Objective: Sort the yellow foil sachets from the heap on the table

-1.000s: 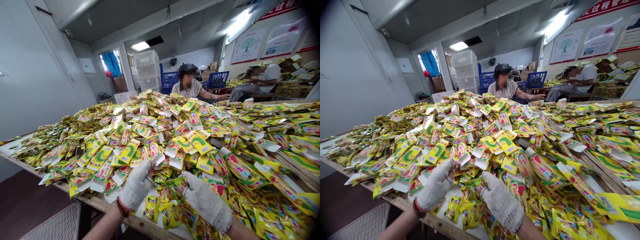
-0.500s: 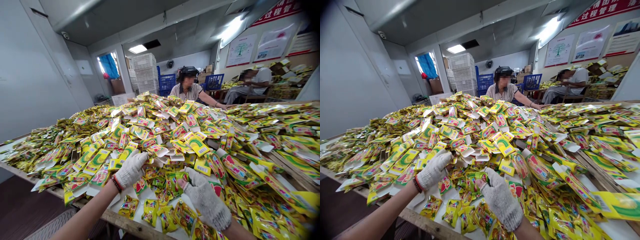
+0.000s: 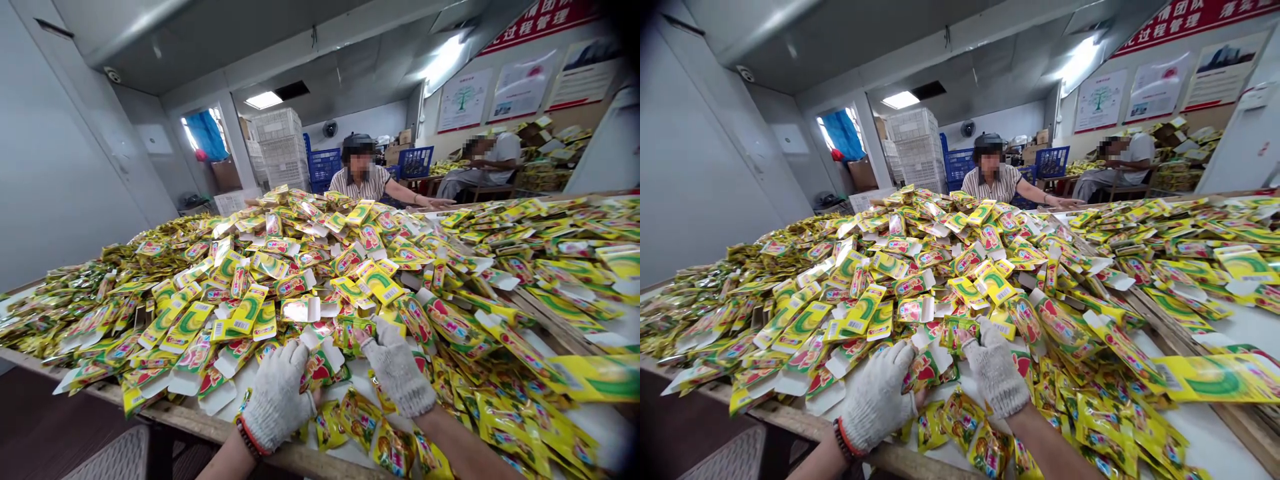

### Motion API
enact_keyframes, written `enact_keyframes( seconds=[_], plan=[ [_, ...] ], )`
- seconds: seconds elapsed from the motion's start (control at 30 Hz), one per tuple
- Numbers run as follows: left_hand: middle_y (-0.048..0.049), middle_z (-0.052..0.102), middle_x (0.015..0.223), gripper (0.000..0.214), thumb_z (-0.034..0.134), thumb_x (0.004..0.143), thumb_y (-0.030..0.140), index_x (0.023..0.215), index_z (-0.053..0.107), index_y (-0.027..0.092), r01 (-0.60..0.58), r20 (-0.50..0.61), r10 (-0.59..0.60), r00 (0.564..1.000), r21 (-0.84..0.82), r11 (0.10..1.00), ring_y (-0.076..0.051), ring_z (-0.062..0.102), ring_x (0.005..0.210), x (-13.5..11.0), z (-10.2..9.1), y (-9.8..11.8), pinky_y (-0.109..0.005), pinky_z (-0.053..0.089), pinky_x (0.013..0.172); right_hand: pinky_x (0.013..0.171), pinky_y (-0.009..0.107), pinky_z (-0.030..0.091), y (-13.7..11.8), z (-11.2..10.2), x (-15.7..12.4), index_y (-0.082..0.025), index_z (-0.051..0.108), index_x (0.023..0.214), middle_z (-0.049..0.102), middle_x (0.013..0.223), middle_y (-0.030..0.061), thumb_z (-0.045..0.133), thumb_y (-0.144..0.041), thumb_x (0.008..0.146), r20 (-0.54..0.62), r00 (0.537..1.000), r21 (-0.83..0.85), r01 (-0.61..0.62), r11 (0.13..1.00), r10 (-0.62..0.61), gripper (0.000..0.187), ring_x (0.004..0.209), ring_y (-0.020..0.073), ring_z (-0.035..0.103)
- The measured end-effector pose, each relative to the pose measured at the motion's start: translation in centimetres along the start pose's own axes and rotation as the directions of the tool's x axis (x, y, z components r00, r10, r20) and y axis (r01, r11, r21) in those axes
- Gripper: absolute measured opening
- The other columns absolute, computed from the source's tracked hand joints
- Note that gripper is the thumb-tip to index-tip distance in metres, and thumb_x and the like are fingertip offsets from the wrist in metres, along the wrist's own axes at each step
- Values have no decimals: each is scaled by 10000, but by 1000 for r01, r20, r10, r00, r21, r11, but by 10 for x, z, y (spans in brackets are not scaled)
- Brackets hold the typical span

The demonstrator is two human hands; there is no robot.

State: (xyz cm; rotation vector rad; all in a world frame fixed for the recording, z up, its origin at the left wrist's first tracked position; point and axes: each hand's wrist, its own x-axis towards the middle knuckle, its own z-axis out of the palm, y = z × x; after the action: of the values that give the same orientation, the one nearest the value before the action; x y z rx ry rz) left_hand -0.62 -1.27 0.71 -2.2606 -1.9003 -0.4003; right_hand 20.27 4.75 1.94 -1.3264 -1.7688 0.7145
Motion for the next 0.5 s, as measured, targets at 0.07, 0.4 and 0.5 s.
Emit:
enact_keyframes(
  seconds=[0.07, 0.4, 0.5],
  plan=[
    [-163, 627, 1209, 522, 643, 742, 426, 1194, 556, 181, -24, -67, 23, 997, -21, 999, -347, 610, 1066, -3, -2, -4, -469, 501, 891, 847, 339, 496, -3, -3, -2, -218, 664, 948, 704, 882, 67, 477, -382, 890, -11, 1000, 35, 8, 999, -8, 256, 908, 233, 628],
    [-162, 641, 1215, 655, 685, 708, 349, 1311, 492, 183, -302, -117, 288, 950, -118, 946, -326, 624, 1102, -15, -2, -10, -453, 533, 934, 684, 281, 441, -16, -5, -17, -202, 656, 854, 698, 813, 37, 550, -312, 837, 271, 958, -109, 128, 986, -95, 154, 753, 197, 623],
    [-168, 632, 1232, 648, 681, 726, 374, 1315, 493, 180, -239, -94, 225, 970, -168, 956, -324, 620, 1125, -15, 1, -8, -443, 539, 939, 673, 293, 445, -15, -2, -20, -216, 644, 840, 699, 809, 51, 543, -299, 846, 239, 967, -123, 114, 986, -82, 131, 741, 209, 622]
  ],
)
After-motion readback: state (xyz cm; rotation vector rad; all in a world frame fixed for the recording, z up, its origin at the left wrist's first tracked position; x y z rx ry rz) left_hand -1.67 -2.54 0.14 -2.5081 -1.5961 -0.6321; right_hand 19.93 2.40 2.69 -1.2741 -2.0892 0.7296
